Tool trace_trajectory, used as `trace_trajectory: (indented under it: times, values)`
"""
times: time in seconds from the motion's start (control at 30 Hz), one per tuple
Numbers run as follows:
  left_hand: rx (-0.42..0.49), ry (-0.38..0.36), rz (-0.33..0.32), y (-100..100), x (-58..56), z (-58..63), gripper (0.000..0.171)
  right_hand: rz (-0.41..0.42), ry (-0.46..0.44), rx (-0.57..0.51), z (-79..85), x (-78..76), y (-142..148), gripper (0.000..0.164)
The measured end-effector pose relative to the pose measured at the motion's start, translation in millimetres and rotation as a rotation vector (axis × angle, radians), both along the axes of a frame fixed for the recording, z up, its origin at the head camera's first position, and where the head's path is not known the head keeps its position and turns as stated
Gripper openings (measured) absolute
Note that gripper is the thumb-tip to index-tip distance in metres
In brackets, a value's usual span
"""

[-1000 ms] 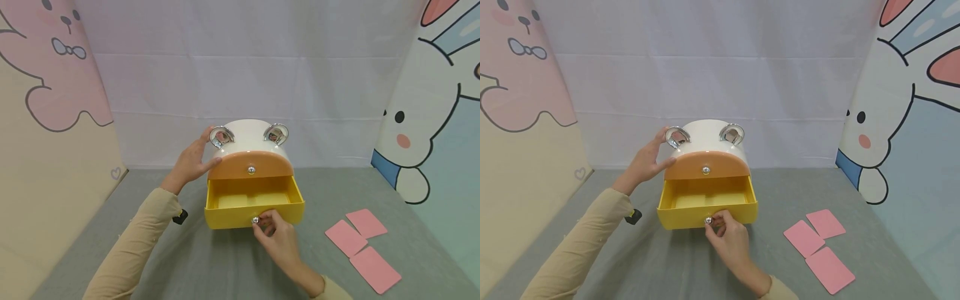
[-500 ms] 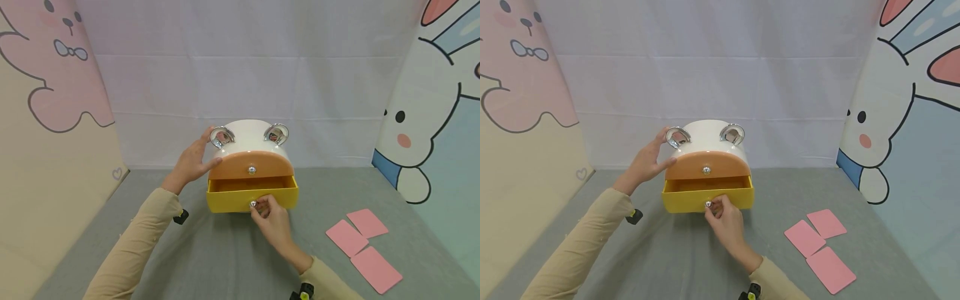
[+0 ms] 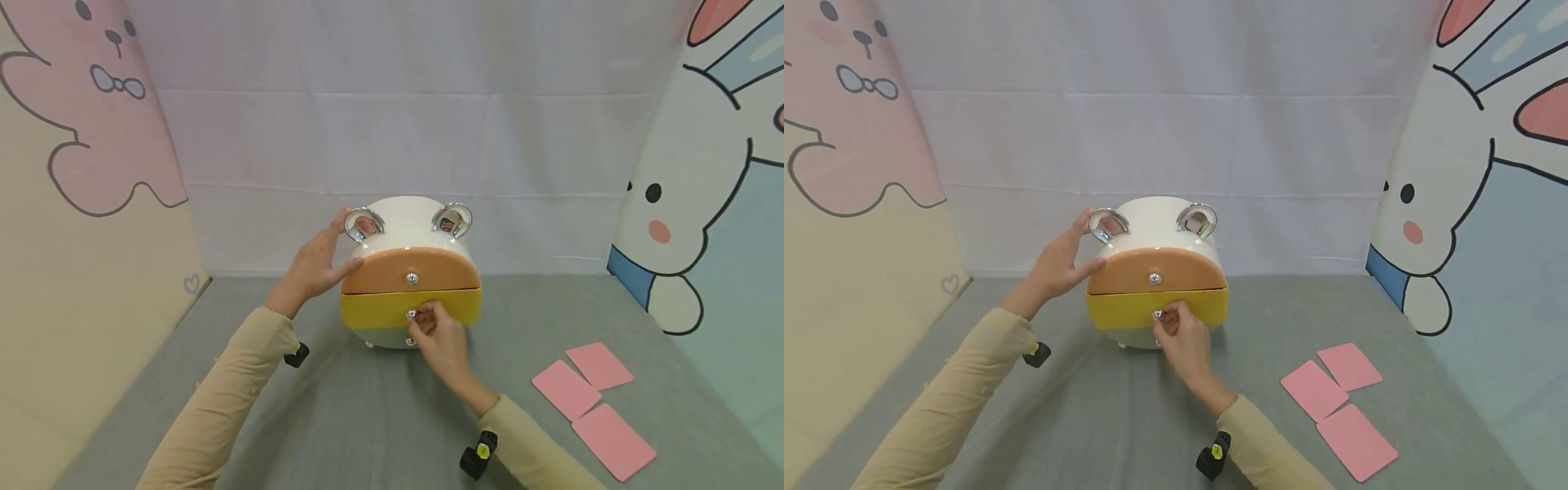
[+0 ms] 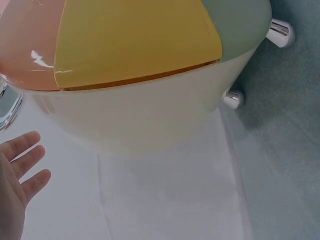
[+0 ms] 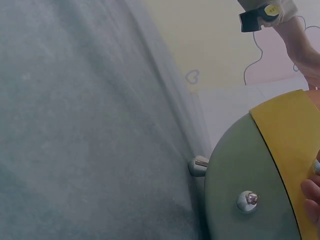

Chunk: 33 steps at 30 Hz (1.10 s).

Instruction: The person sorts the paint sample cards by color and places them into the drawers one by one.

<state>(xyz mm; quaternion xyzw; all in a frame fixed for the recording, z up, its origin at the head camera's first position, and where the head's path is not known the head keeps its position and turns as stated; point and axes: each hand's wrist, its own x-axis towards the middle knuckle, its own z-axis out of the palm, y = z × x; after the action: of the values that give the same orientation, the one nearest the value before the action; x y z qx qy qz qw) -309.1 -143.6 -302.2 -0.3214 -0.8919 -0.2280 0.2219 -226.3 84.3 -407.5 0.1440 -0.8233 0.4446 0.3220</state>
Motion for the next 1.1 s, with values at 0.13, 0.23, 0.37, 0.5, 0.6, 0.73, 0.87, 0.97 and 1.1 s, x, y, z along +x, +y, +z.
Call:
trace_trajectory:
  times: [0.13, 0.23, 0.37, 0.5, 0.6, 0.73, 0.87, 0.97, 1.1]
  values:
    - [0.007, -0.004, 0.003, 0.6, 0.1, -0.7, 0.083, 0.002, -0.012, 0.019, 1.0, -6.3, 0.7, 0.014]
    - [0.009, 0.0, 0.011, 0.6, -1.0, -1.2, 0.083, 0.001, -0.015, 0.027, 1.5, -7.4, 1.0, 0.015]
    - [0.01, 0.01, 0.009, 0.8, -1.5, -1.2, 0.083, -0.001, -0.021, 0.022, 2.9, -6.6, 1.7, 0.015]
    - [0.005, 0.015, 0.008, 1.0, -1.7, -1.7, 0.083, 0.01, -0.037, -0.002, 3.8, -4.9, 2.0, 0.016]
    - [0.004, 0.02, 0.006, 1.0, -1.9, -2.3, 0.084, 0.015, -0.055, -0.027, 2.8, -3.3, 2.4, 0.017]
    - [0.008, 0.025, 0.0, 1.2, -2.3, -3.1, 0.084, -0.003, -0.111, -0.057, -2.1, 2.4, 3.9, 0.019]
    - [0.011, 0.028, -0.001, 0.7, -3.4, -4.4, 0.084, -0.038, -0.229, -0.073, -14.1, 10.2, 4.0, 0.024]
    - [0.012, 0.029, 0.001, 0.3, -3.9, -4.8, 0.084, -0.062, -0.317, -0.096, -24.4, 14.0, 0.4, 0.025]
    - [0.012, 0.028, 0.0, 0.8, -3.3, -4.6, 0.084, -0.089, -0.36, -0.129, -35.9, 14.8, -6.6, 0.021]
